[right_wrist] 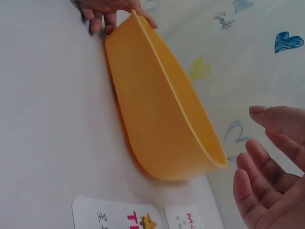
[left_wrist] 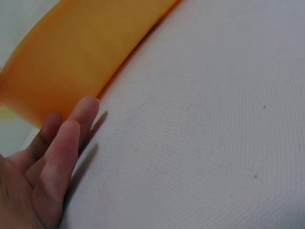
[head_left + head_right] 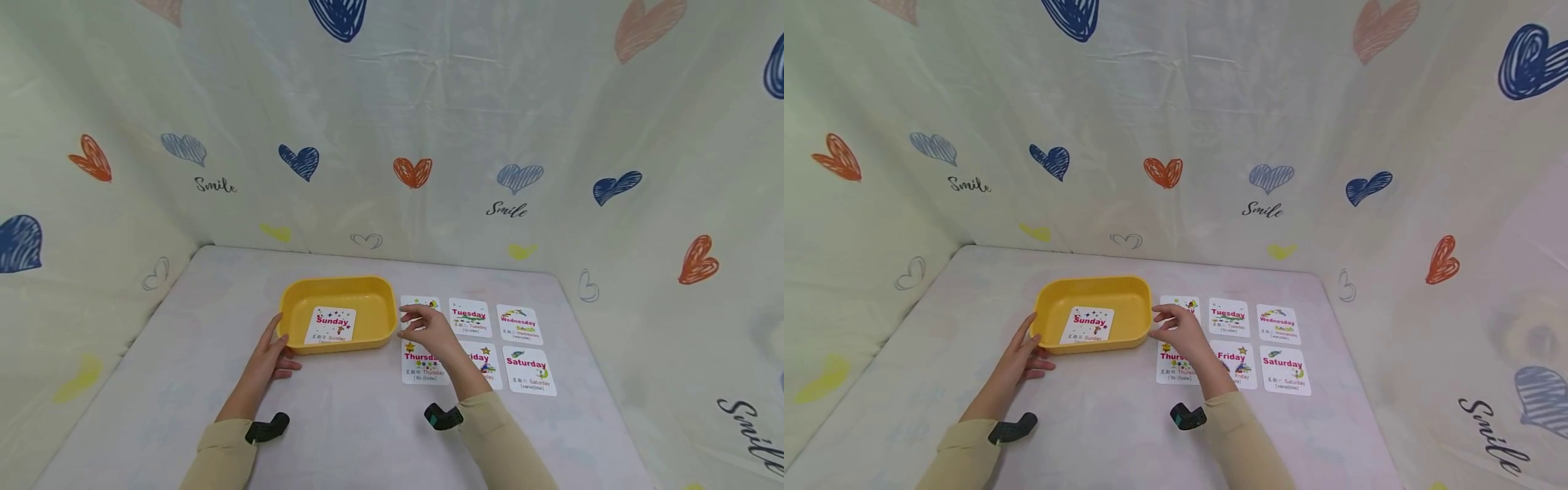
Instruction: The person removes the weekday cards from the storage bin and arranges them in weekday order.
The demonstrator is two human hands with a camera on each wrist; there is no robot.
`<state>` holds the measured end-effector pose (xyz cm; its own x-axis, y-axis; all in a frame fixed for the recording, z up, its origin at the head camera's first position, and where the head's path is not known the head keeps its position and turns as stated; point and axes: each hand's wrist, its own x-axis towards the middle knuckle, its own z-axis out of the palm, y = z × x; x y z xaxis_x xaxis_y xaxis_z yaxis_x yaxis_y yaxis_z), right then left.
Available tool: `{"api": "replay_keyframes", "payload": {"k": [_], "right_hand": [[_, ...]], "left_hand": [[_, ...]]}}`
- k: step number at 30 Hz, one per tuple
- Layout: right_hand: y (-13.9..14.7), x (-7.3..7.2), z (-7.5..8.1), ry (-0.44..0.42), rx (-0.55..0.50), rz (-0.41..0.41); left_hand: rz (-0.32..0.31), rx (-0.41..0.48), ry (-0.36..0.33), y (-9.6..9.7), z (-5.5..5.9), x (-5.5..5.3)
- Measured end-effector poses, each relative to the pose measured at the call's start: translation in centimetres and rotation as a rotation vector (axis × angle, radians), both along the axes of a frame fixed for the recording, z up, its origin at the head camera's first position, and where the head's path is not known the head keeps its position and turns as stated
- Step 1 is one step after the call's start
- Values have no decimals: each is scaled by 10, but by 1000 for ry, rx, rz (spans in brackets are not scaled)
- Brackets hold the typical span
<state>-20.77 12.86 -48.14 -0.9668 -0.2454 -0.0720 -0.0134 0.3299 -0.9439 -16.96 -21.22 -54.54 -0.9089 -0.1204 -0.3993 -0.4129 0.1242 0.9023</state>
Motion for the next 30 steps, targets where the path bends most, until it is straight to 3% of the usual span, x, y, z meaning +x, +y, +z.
{"api": "replay_keyframes", "payload": {"k": [5, 17, 30], "right_hand": [[-21, -10, 1, -32, -28, 69], [-56, -31, -10, -38, -46, 134], [-82, -46, -16, -170, 2, 235]], "left_hand": [[13, 7, 4, 0, 0, 0], [2, 1, -3, 1, 4, 1], [8, 0, -1, 1, 2, 1]]}}
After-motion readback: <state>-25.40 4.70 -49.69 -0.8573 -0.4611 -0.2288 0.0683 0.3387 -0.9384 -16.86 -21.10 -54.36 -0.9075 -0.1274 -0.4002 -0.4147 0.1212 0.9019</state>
